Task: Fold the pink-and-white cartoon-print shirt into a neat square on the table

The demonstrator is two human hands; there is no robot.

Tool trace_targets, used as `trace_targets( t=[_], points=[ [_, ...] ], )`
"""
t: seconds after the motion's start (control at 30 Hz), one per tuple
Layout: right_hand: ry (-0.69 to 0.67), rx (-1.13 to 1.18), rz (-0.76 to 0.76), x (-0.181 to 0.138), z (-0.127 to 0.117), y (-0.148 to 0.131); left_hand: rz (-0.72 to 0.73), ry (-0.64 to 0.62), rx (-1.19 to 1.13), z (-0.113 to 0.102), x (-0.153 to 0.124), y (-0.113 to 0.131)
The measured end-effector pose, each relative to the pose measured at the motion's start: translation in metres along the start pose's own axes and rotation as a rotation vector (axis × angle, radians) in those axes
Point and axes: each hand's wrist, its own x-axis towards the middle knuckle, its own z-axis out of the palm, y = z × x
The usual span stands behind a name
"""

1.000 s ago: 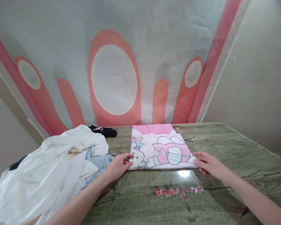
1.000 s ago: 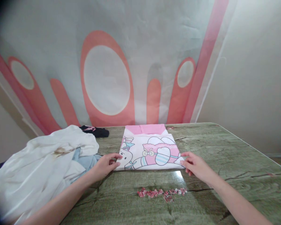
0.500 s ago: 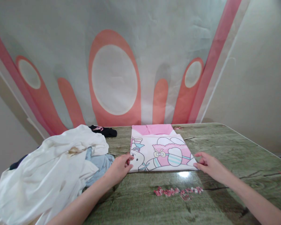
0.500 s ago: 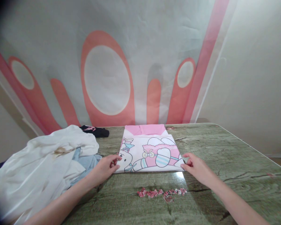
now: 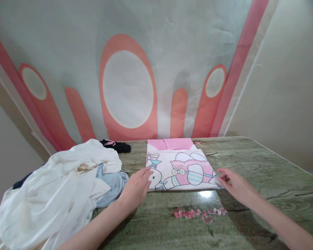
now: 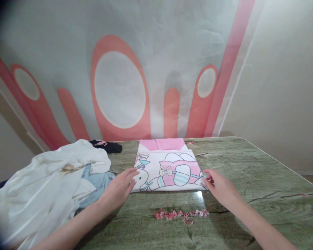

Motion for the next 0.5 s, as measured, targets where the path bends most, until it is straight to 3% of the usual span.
trace_targets(
  t=[0.1,0.23,0.33,0.5],
  points=[
    [0.011,-0.076,-0.227,-0.009,0.003,-0.032,0.247,-0.145,0.039,-0.002,-0.002,0.03],
    [-0.197,-0.167,-0.476,-0.027,0.014,-0.077,0.364,-0.284,0.043,0.009,-0.004,0.057],
    [-0.285,-0.207,-0.505,-0.036,0.022,-0.092,0.334,-0.298,0.037,0.017,-0.006,0.058],
    [-0.314,-0.234,-0.481,-0.037,0.024,-0.086,0.323,-0.326,0.014,0.017,-0.006,0.054]
  ],
)
